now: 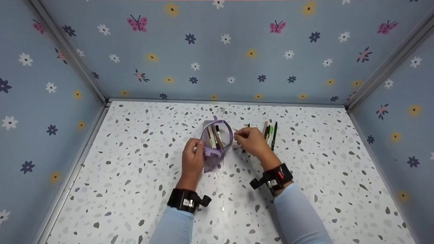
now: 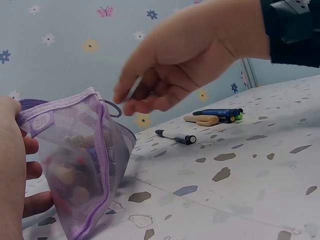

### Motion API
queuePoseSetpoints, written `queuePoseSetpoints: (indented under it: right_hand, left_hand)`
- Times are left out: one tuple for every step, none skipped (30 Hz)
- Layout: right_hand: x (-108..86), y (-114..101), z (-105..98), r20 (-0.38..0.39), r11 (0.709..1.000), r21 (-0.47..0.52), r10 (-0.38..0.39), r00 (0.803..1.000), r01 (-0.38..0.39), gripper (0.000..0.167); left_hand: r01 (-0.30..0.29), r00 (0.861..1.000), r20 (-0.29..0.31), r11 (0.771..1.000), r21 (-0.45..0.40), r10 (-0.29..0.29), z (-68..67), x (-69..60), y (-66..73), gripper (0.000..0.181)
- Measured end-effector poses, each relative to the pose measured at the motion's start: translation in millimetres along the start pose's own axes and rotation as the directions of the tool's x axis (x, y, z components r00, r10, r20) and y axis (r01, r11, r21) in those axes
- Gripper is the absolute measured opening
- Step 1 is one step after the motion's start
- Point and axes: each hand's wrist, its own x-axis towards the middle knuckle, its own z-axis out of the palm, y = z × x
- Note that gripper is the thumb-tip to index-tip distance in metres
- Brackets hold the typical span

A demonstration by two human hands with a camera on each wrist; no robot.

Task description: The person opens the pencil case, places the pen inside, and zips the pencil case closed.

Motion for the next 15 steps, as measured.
queuePoseSetpoints:
  right_hand:
    - [-1.5, 4.0, -3.9, -0.009, 1.0, -0.01, 0.006, 1.0, -0.006, 0.025]
    - [-3.0, 8.1, -8.2, -0.027, 1.0, -0.027, 0.008, 1.0, -0.009, 0.025]
    - [-4.3, 12.0, -12.8, -0.047, 0.999, -0.046, 0.012, 0.999, -0.014, 0.026]
    - [-5.8, 15.7, -17.5, -0.07, 0.998, -0.062, 0.019, 0.997, -0.023, 0.026]
    - [-7.3, 19.3, -22.3, -0.094, 0.996, -0.081, 0.029, 0.995, -0.037, 0.027]
    - [-8.9, 23.3, -27.5, -0.114, 0.994, -0.095, 0.041, 0.993, -0.052, 0.028]
    - [-10.0, 27.3, -32.7, -0.14, 0.991, -0.111, 0.054, 0.989, -0.07, 0.028]
    - [-11.3, 32.0, -38.0, -0.166, 0.988, -0.128, 0.066, 0.984, -0.087, 0.029]
    - [-12.8, 36.8, -42.9, -0.188, 0.984, -0.145, 0.077, 0.979, -0.106, 0.03]
    - [-14.2, 42.0, -47.6, -0.213, 0.979, -0.162, 0.087, 0.973, -0.123, 0.03]
    - [-15.7, 47.4, -52.0, -0.235, 0.975, -0.178, 0.09, 0.968, -0.134, 0.03]
    - [-17.0, 52.9, -55.8, -0.259, 0.97, -0.193, 0.093, 0.961, -0.146, 0.03]
    - [-18.0, 58.3, -59.0, -0.283, 0.966, -0.206, 0.094, 0.955, -0.156, 0.03]
    - [-19.0, 63.4, -61.7, -0.297, 0.963, -0.215, 0.093, 0.95, -0.161, 0.03]
    - [-19.7, 68.1, -63.7, -0.307, 0.961, -0.224, 0.09, 0.948, -0.164, 0.031]
  left_hand:
    - [0.007, 1.0, 0.003, 1.0, -0.003, -0.007, -0.2, 0.0, 0.5, 0.022]
    - [0.015, 1.0, 0.006, 1.0, -0.006, -0.015, -0.4, -0.3, 1.0, 0.022]
    - [0.018, 1.0, 0.008, 1.0, -0.008, -0.018, -0.5, -0.4, 1.3, 0.022]
    - [0.021, 1.0, 0.009, 1.0, -0.01, -0.021, -0.6, -0.5, 1.8, 0.022]
    - [0.019, 1.0, 0.007, 1.0, -0.01, -0.019, -0.7, -0.5, 1.9, 0.022]
    - [0.018, 1.0, 0.005, 1.0, -0.008, -0.018, -0.8, -0.5, 2.0, 0.022]
    - [0.018, 1.0, 0.004, 1.0, -0.008, -0.018, -0.9, -0.5, 2.3, 0.021]
    - [0.016, 1.0, 0.001, 1.0, -0.007, -0.016, -0.9, -0.4, 2.2, 0.021]
    - [0.012, 1.0, -0.002, 1.0, -0.007, -0.012, -0.8, -0.1, 2.0, 0.021]
    - [0.011, 1.0, -0.003, 1.0, -0.01, -0.011, -0.6, 0.0, 1.8, 0.022]
    - [0.007, 1.0, -0.003, 1.0, -0.01, -0.007, -0.5, 0.3, 1.2, 0.022]
    - [0.002, 1.0, -0.001, 1.0, -0.011, -0.002, -0.3, 0.4, 1.0, 0.021]
    - [-0.003, 1.0, -0.001, 1.0, -0.009, 0.003, -0.3, 0.6, 1.0, 0.021]
    - [-0.008, 1.0, 0.0, 1.0, -0.013, 0.008, -0.3, 0.8, 0.8, 0.021]
    - [-0.013, 1.0, 0.0, 1.0, -0.016, 0.013, -0.2, 1.1, 0.4, 0.021]
